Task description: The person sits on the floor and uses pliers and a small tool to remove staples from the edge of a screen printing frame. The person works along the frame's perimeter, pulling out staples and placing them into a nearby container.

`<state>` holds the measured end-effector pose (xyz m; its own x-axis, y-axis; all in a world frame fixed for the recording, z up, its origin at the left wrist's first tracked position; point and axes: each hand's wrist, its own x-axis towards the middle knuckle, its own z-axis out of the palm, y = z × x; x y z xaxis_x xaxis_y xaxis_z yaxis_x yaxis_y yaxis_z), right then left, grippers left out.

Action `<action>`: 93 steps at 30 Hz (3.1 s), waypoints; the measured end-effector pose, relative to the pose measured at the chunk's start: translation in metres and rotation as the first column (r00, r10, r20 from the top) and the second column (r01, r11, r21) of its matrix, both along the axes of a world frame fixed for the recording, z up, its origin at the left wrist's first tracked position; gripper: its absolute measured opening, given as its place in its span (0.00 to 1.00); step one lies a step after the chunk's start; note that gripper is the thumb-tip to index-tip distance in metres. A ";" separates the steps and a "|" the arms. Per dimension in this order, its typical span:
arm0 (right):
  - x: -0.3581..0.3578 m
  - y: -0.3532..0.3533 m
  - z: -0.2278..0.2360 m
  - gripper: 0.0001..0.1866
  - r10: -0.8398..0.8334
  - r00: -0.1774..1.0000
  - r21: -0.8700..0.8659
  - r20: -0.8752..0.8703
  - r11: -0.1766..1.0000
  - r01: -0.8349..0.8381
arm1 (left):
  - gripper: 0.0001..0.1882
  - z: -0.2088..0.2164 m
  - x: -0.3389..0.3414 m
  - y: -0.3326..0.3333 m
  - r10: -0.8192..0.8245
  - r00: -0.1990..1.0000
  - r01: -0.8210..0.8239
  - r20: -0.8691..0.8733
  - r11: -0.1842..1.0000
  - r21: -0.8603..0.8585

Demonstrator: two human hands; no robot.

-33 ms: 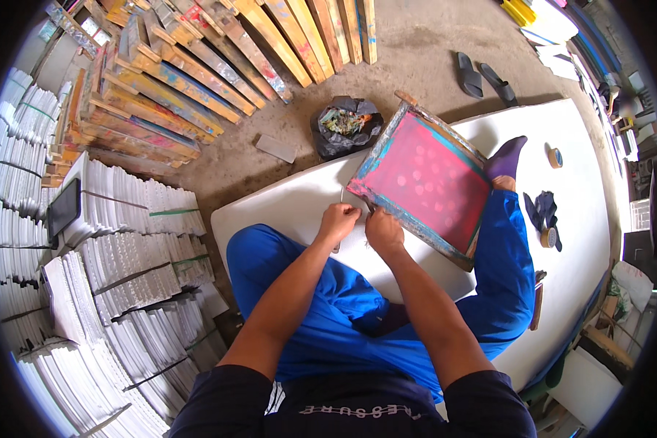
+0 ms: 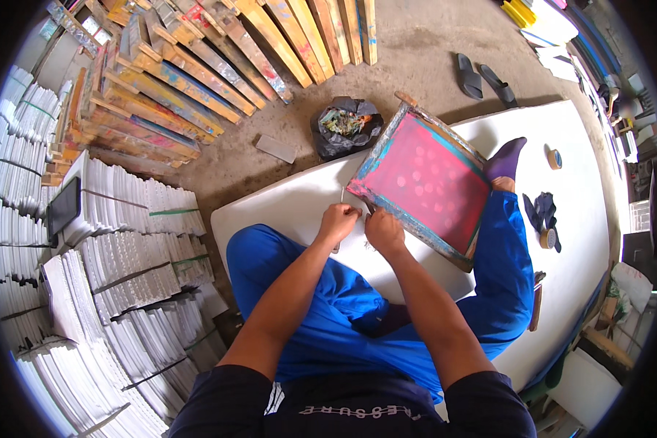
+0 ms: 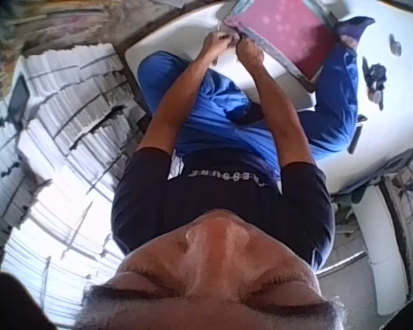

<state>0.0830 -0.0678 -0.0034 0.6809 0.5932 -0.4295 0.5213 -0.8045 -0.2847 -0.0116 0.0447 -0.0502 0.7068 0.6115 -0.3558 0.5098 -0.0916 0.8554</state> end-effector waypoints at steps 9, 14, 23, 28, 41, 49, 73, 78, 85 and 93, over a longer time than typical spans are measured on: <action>0.032 -0.001 0.034 0.18 -0.005 0.981 0.037 -0.196 0.999 0.013 | 0.19 0.017 0.010 0.007 -0.032 0.999 0.031 -0.016 0.999 -0.017; 0.029 -0.001 0.040 0.15 0.119 0.992 0.012 -0.030 0.993 -0.119 | 0.20 0.011 0.010 0.007 -0.043 0.999 0.043 0.016 0.999 0.012; 0.031 0.007 0.041 0.14 0.180 0.984 -0.144 0.010 0.974 -0.177 | 0.18 0.006 0.013 0.005 -0.057 0.998 0.056 -0.021 0.996 -0.066; 0.004 -0.010 -0.003 0.16 0.014 0.998 -0.076 0.068 0.997 -0.009 | 0.19 0.022 0.012 0.006 -0.029 0.999 0.026 -0.019 0.990 -0.135; -0.004 -0.033 -0.028 0.20 -0.043 0.976 0.151 0.214 0.988 0.011 | 0.17 0.009 0.002 0.004 0.098 0.995 -0.094 -0.009 0.919 -0.383; -0.015 -0.071 -0.009 0.16 0.069 0.986 0.206 0.154 0.973 -0.101 | 0.17 0.008 0.008 0.000 0.030 1.000 -0.020 0.009 0.818 -0.574; 0.032 -0.047 0.027 0.21 -0.118 0.525 0.123 -0.843 0.908 0.400 | 0.21 -0.003 0.003 0.000 0.077 0.993 -0.072 -0.094 0.996 0.053; 0.047 -0.016 0.015 0.22 -0.120 0.412 0.046 -0.903 0.928 0.371 | 0.20 -0.004 0.004 0.005 0.163 0.985 -0.165 -0.057 0.986 -0.014; 0.051 -0.004 0.014 0.23 -0.159 0.377 0.001 -0.912 0.921 0.390 | 0.21 0.001 0.008 0.005 0.133 0.990 -0.135 -0.038 0.990 -0.052; 0.060 0.004 0.022 0.21 -0.219 0.476 -0.041 -0.851 0.933 0.357 | 0.22 0.008 0.012 0.004 0.116 0.993 -0.116 -0.001 0.993 -0.037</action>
